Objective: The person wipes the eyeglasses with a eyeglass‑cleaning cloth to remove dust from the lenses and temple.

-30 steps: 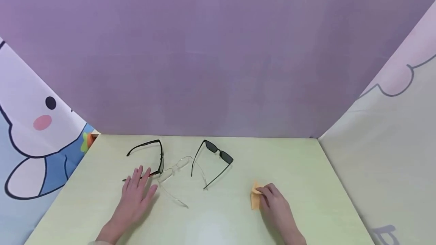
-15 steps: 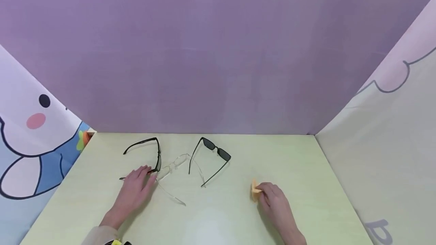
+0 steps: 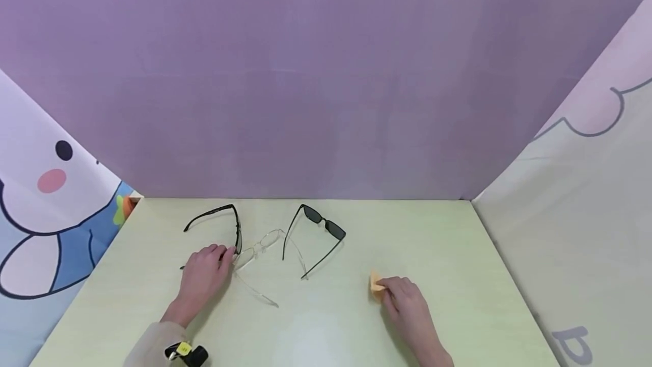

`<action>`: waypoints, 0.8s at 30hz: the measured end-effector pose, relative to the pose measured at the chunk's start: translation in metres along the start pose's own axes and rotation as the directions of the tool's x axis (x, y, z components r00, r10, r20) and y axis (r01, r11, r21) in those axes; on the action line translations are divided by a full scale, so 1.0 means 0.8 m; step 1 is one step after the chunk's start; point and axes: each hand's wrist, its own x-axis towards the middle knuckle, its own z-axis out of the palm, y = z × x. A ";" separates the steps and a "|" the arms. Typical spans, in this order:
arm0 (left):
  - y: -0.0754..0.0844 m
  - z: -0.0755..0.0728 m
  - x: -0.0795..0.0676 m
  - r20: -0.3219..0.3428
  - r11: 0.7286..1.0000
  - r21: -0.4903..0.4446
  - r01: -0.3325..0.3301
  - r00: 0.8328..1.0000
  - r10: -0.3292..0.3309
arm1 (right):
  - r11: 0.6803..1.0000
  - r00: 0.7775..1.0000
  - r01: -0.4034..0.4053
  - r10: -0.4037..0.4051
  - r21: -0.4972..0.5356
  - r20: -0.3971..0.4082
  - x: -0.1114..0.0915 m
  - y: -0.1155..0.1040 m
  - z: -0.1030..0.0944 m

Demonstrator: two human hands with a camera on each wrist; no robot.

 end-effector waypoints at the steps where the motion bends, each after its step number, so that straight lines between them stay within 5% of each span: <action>1: 0.000 0.000 0.002 -0.002 1.000 -0.001 -0.002 1.000 0.002 | 1.000 1.000 0.003 -0.003 -0.003 0.001 0.000 0.000 0.000; 24: 0.001 -0.021 0.012 0.000 0.995 0.094 -0.014 1.000 0.014 | 0.998 0.999 0.052 -0.052 -0.027 0.008 0.004 -0.007 0.007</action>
